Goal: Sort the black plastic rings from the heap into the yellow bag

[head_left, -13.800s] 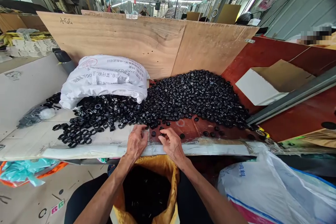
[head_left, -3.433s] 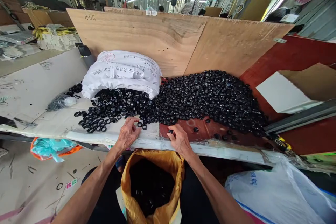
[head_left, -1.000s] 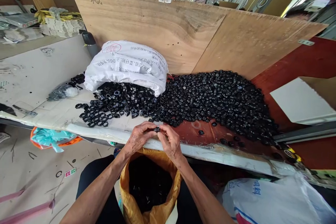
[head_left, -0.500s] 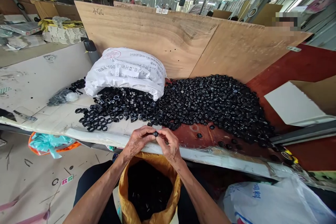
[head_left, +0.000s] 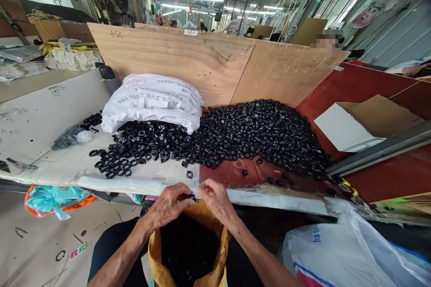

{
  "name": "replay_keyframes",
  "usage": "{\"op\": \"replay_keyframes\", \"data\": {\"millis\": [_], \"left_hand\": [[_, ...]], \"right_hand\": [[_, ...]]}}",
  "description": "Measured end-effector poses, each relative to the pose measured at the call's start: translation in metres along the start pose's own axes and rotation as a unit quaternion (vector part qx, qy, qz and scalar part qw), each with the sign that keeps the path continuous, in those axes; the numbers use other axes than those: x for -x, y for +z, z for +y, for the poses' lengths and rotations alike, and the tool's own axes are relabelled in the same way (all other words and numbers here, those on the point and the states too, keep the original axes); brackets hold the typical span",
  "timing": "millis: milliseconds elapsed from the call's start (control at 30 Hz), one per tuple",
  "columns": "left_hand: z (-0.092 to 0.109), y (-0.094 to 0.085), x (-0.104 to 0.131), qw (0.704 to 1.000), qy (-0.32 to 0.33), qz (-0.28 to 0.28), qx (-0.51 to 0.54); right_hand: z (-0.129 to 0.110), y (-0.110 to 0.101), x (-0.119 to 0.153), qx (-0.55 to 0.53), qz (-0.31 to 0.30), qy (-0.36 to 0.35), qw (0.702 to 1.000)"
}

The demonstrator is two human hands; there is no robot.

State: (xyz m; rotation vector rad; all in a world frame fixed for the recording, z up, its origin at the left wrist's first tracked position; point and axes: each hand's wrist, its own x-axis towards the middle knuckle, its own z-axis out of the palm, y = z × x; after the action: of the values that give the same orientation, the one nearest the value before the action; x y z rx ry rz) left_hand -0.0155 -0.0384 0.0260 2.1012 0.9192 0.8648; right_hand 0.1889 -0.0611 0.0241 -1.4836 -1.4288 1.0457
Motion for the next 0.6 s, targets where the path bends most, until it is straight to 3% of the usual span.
{"op": "replay_keyframes", "data": {"millis": [33, 100, 167, 233, 400, 600], "left_hand": [[-0.002, -0.005, -0.005, 0.999, -0.035, 0.012, -0.028], [-0.012, -0.012, -0.018, 0.987, -0.090, 0.097, -0.091], [-0.024, -0.010, -0.033, 0.969, -0.119, 0.169, -0.133], [-0.033, -0.001, -0.045, 0.966, -0.129, 0.172, -0.146], [-0.030, 0.028, -0.057, 0.965, -0.115, 0.114, -0.205], [-0.033, 0.034, -0.055, 0.975, -0.057, 0.091, -0.192]], "right_hand": [[0.001, -0.005, -0.007, 0.048, 0.036, -0.035, 0.998], [0.007, -0.016, -0.023, 0.135, 0.128, -0.098, 0.978], [0.017, -0.024, -0.040, 0.208, 0.211, -0.116, 0.948], [0.028, -0.030, -0.053, 0.254, 0.254, -0.109, 0.927], [0.048, -0.034, -0.064, 0.270, 0.193, -0.158, 0.930], [0.050, -0.033, -0.059, 0.269, 0.157, -0.189, 0.931]]}}
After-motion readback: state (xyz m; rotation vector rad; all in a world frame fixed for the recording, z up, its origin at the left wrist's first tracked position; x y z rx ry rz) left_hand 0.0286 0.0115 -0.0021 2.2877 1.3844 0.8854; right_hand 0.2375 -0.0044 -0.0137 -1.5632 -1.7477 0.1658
